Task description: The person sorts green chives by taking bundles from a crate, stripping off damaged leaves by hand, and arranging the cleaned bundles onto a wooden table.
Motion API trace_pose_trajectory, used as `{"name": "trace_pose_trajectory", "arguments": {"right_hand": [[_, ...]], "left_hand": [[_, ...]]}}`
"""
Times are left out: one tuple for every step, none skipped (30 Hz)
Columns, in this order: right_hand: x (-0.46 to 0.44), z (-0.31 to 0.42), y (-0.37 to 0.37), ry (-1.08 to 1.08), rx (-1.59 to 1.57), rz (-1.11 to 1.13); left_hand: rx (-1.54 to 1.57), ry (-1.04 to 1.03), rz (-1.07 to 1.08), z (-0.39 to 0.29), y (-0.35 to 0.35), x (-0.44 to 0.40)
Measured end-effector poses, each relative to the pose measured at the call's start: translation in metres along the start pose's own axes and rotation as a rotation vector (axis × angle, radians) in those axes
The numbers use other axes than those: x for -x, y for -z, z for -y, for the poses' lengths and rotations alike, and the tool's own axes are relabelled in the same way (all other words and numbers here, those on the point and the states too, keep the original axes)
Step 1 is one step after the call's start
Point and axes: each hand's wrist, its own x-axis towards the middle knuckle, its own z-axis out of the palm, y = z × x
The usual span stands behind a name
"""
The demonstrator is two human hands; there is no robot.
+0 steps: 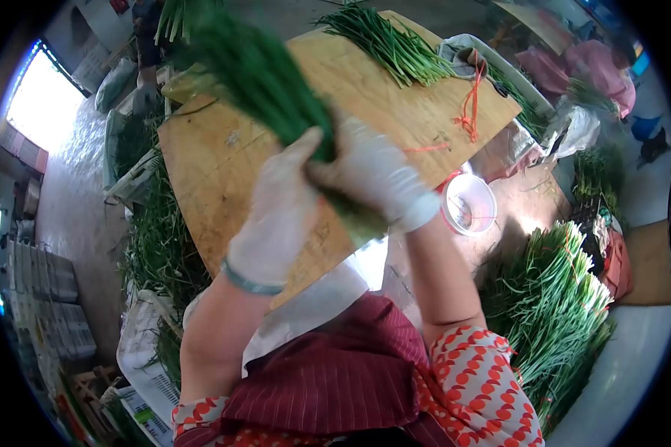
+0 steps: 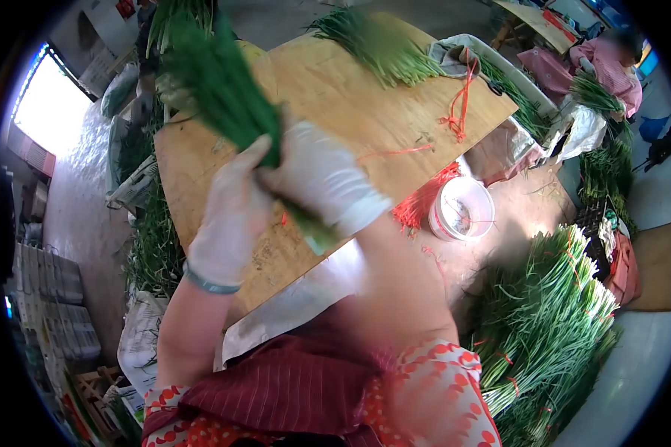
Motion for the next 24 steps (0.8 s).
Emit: {"name": "trace_pose_trajectory", "arguments": {"right_hand": [[-0.015, -0.037, -0.004, 0.067, -0.171, -0.041], [-0.02, -0.056, 0.008, 0.054, -0.103, -0.046], [-0.024, -0.073, 0.016, 0.023, -0.201, -0.01], [-0.037, -0.098, 0.019, -0.023, -0.098, 0.059], [-0.046, -0.126, 0.013, -0.068, 0.003, 0.128], [-0.047, -0.153, -0.003, -0.068, 0.005, 0.135], [-0.049, -0.18, -0.021, -0.106, 0.173, 0.045], [-0.052, -0.193, -0.031, -0.144, 0.337, -0.046], [-0.053, -0.191, -0.03, -0.141, 0.332, -0.044], [-0.05, -0.185, -0.028, -0.148, 0.318, -0.012], [-0.047, -0.182, -0.028, -0.155, 0.305, 0.022], [-0.047, -0.18, -0.027, -0.154, 0.301, 0.027], [-0.047, -0.18, -0.026, -0.134, 0.306, 0.062], [-0.047, -0.179, -0.024, -0.115, 0.312, 0.096], [-0.043, -0.177, -0.023, -0.115, 0.311, 0.097], [-0.036, -0.173, -0.022, -0.139, 0.315, 0.129], [-0.03, -0.17, -0.022, -0.165, 0.32, 0.158], [-0.025, -0.168, -0.021, -0.168, 0.324, 0.153], [-0.021, -0.164, -0.022, -0.182, 0.32, 0.117], [-0.017, -0.163, -0.022, -0.196, 0.315, 0.085], [-0.016, -0.163, -0.021, -0.185, 0.313, 0.055], [-0.015, -0.164, -0.02, -0.18, 0.316, 0.056], [-0.016, -0.164, -0.019, -0.185, 0.318, 0.037], [-0.016, -0.163, -0.018, -0.185, 0.319, 0.018]], "left_hand": [[-0.003, 0.078, -0.013, 0.013, -0.009, -0.015], [-0.006, 0.16, -0.029, 0.029, -0.01, -0.032], [-0.07, 0.237, -0.031, 0.05, -0.007, -0.054], [-0.133, 0.314, -0.031, 0.07, 0.002, -0.071], [-0.125, 0.317, -0.036, 0.081, 0.011, -0.075], [-0.466, 0.372, 0.01, 0.088, 0.019, -0.078], [-0.808, 0.415, 0.059, 0.09, 0.026, -0.083], [-0.807, 0.413, 0.053, 0.09, 0.035, -0.092], [-0.895, 0.483, 0.118, 0.087, 0.044, -0.104], [-0.982, 0.562, 0.182, 0.079, 0.047, -0.107], [-1.072, 0.528, 0.312, 0.071, 0.051, -0.109], [-1.072, 0.531, 0.306, 0.074, 0.062, -0.113], [-1.216, 0.327, 0.514, 0.079, 0.072, -0.115], [-1.283, 0.225, 0.623, 0.085, 0.08, -0.118], [-1.344, 0.111, 0.722, 0.085, 0.079, -0.114], [-1.423, 0.153, 0.637, 0.086, 0.078, -0.107], [-1.499, 0.193, 0.554, 0.087, 0.076, -0.101], [-1.497, 0.189, 0.56, 0.081, 0.069, -0.094], [-1.567, 0.181, 0.516, 0.072, 0.06, -0.085], [-1.635, 0.177, 0.47, 0.066, 0.054, -0.078], [-1.63, 0.177, 0.469, 0.062, 0.05, -0.074], [-1.69, 0.142, 0.439, 0.057, 0.047, -0.071], [-1.751, 0.105, 0.402, 0.053, 0.047, -0.07], [-1.752, 0.097, 0.388, 0.05, 0.052, -0.069]]}}
